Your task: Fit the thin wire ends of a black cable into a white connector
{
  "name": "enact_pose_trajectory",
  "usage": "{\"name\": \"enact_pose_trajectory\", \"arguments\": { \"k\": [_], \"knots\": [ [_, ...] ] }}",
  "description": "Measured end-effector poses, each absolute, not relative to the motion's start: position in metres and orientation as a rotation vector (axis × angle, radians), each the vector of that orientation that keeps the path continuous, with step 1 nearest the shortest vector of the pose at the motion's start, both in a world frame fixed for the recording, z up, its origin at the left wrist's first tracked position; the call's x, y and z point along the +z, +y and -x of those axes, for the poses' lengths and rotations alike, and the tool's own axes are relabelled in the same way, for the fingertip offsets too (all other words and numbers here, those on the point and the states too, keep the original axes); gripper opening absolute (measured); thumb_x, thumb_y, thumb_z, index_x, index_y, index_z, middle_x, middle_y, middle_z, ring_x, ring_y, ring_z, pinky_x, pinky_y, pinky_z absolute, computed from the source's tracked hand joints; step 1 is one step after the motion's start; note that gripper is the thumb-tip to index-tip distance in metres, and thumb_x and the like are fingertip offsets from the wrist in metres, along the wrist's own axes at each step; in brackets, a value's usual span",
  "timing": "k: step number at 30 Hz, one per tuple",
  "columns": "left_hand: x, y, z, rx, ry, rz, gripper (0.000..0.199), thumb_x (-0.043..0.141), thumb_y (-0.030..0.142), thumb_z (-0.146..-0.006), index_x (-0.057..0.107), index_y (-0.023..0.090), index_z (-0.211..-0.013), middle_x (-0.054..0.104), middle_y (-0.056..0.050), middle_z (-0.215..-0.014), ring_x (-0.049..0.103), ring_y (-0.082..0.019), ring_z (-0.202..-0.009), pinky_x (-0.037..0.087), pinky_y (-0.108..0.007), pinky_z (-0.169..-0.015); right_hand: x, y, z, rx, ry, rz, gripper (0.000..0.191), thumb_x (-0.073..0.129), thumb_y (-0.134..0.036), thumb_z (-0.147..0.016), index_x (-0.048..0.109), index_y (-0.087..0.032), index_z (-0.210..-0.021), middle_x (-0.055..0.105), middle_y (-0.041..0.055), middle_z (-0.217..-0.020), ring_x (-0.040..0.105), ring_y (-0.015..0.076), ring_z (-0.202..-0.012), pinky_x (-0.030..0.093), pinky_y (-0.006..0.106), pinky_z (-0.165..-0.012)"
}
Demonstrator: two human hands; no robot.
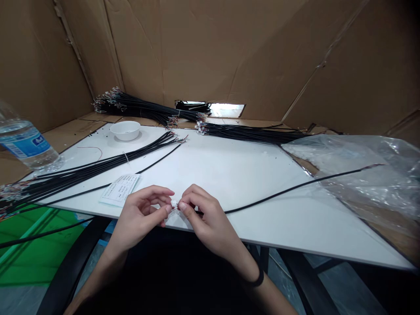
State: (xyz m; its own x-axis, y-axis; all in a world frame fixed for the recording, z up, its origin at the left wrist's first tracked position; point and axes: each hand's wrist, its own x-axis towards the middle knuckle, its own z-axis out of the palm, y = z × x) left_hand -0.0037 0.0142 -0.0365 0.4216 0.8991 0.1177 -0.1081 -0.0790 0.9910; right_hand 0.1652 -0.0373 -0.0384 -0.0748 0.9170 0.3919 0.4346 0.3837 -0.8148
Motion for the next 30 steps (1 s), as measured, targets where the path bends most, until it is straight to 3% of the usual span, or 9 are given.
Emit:
{"name": "enact_pose_trajectory", "arguments": {
  "k": [12,18,24,30],
  "knots": [
    [-0.0397,0.0144,0.0045,0.995,0.792,-1.478,0.019,0.077,0.017,-0.074,0.074,0.02,-0.093,0.068,-0.003,-0.085,0.063,-0.016,-0.076,0.055,-0.017,-0.048,-0.0396,-0.0364,-0.1637,0.603,-1.713,1.263,0.025,0.045,-0.019,-0.097,0.053,-0.019,-0.074,0.053,0.0021,-0.083,0.052,0.015,-0.075,0.04,0.03,-0.068],
    [-0.0389,0.0133,0.0048,1.05,0.783,-1.477,0.017,0.078,0.017,-0.074,0.075,0.019,-0.091,0.067,-0.002,-0.08,0.063,-0.015,-0.073,0.055,-0.017,-0.046,-0.0399,-0.0366,-0.1638,0.601,-1.707,1.257,0.024,0.046,-0.019,-0.097,0.053,-0.019,-0.074,0.053,0.0019,-0.083,0.052,0.0148,-0.075,0.04,0.03,-0.069],
    [-0.0399,0.0166,0.0071,1.019,0.699,-1.447,0.01,0.07,0.015,-0.082,0.074,0.019,-0.09,0.067,0.001,-0.07,0.061,-0.008,-0.056,0.054,-0.015,-0.046,-0.0404,-0.0368,-0.165,0.613,-1.691,1.231,0.024,0.048,-0.019,-0.097,0.053,-0.018,-0.073,0.052,0.0011,-0.081,0.051,0.014,-0.074,0.038,0.029,-0.068],
    [-0.0362,0.021,0.0081,0.92,0.663,-1.405,0.011,0.075,0.016,-0.078,0.073,0.017,-0.089,0.069,0.001,-0.068,0.063,-0.009,-0.057,0.054,-0.015,-0.046,-0.0385,-0.0361,-0.1663,0.63,-1.669,1.151,0.024,0.048,-0.019,-0.098,0.057,-0.017,-0.075,0.053,0.0012,-0.081,0.052,0.0128,-0.074,0.039,0.026,-0.068]
  ]
}}
